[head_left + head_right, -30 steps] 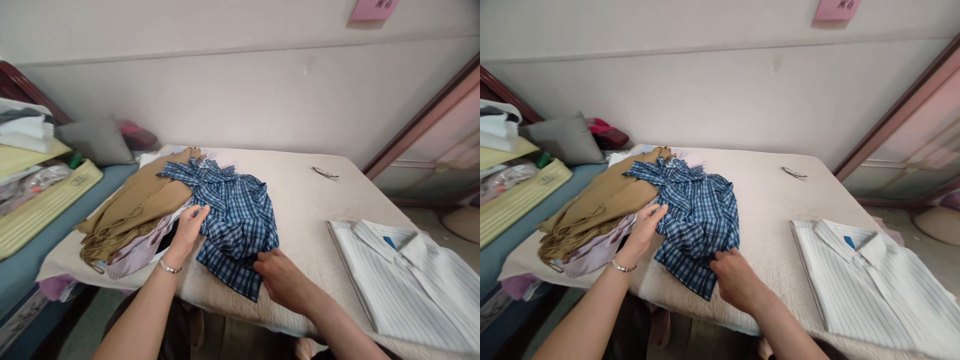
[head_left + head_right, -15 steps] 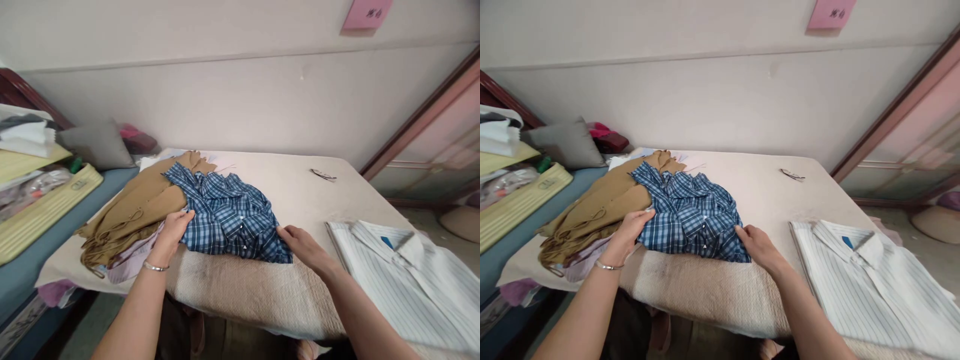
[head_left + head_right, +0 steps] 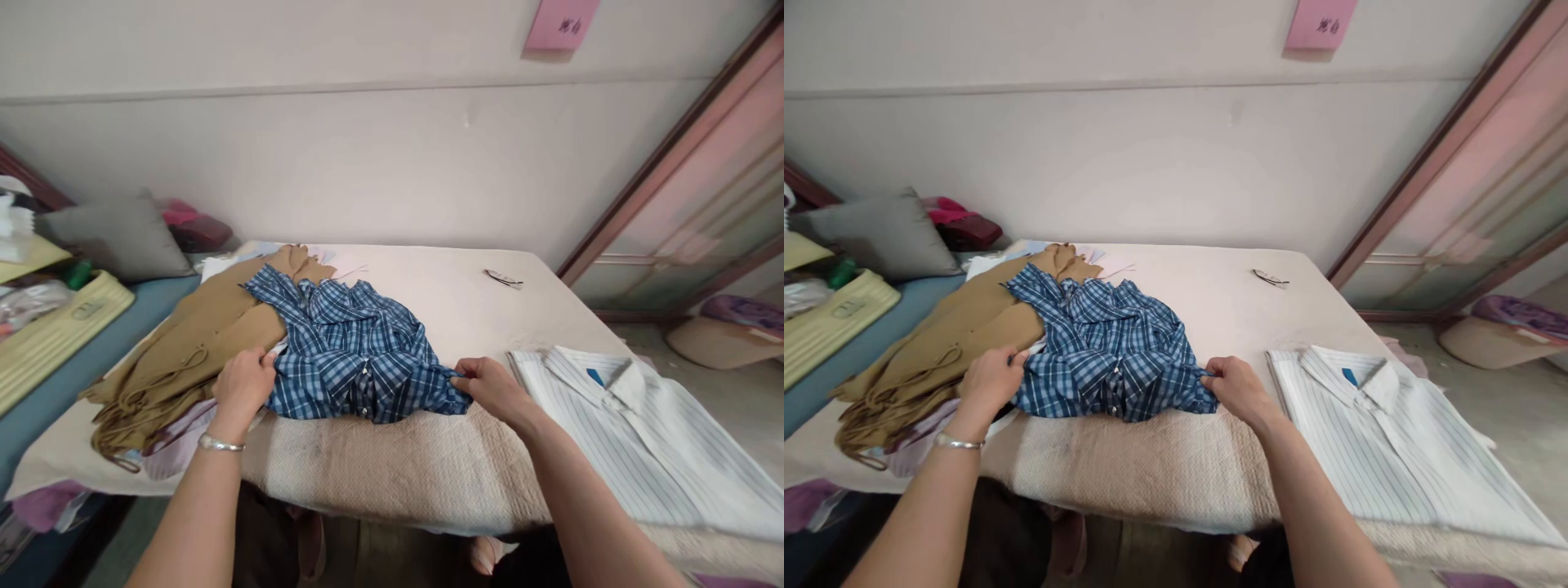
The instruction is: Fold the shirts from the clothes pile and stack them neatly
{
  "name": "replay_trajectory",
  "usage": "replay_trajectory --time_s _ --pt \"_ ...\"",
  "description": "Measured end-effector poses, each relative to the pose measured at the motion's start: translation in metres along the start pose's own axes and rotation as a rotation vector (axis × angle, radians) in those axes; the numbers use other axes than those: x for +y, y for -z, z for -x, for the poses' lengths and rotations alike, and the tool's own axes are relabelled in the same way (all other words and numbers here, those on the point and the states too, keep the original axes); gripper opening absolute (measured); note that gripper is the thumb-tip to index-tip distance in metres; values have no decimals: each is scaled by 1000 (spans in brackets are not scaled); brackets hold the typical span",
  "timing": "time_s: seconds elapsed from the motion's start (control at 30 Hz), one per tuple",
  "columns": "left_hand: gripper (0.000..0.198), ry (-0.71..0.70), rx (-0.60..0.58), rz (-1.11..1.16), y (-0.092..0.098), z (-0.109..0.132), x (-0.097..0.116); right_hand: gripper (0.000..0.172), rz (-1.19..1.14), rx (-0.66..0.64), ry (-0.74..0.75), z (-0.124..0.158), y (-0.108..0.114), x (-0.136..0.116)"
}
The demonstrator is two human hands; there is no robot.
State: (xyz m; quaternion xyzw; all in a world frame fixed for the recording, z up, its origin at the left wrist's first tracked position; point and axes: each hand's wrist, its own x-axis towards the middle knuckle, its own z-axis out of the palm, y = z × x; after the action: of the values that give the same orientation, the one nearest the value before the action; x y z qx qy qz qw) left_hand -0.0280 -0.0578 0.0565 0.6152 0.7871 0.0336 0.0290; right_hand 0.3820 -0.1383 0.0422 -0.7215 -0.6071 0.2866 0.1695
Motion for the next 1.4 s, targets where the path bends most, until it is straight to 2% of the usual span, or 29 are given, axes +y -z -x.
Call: replay_trajectory --time_s 0.1,0.2,0.27,0.37,0.47,0.63,0.77,0.8,1.0,1.17,1.3,1.4 --pt "46 0 -52 -34 2 0 -3 15 88 47 -35 1 5 1" --pt "42 -18 -72 -63 0 2 -1 21 307 206 -120 5 3 -9" --pt "39 -43 -77 -79 -2 2 1 31 368 276 -133 10 -1 -21" --pt "35 -83 -63 -87 -6 2 0 46 371 298 -48 23 -10 -40" --pt "32 -103 -33 -91 -9 2 0 51 433 250 28 40 -22 -52" --pt "31 -160 -6 -103 -12 1 5 42 573 144 80 58 -44 -58" --pt "27 -249 -20 -89 -15 0 11 15 684 123 67 58 -54 -62" --pt "27 -273 -30 -76 -16 0 12 13 696 110 60 58 -54 -63" --pt "30 -360 -127 -55 -25 -3 12 25 719 28 18 53 -42 -53" --pt "20 -399 -175 -13 -27 -3 13 28 701 86 -8 44 -25 -39" --pt "23 -407 -79 29 -22 -2 14 24 644 174 -69 33 -10 -24" --pt "22 -406 21 33 -17 2 18 26 471 237 -117 24 1 -13"
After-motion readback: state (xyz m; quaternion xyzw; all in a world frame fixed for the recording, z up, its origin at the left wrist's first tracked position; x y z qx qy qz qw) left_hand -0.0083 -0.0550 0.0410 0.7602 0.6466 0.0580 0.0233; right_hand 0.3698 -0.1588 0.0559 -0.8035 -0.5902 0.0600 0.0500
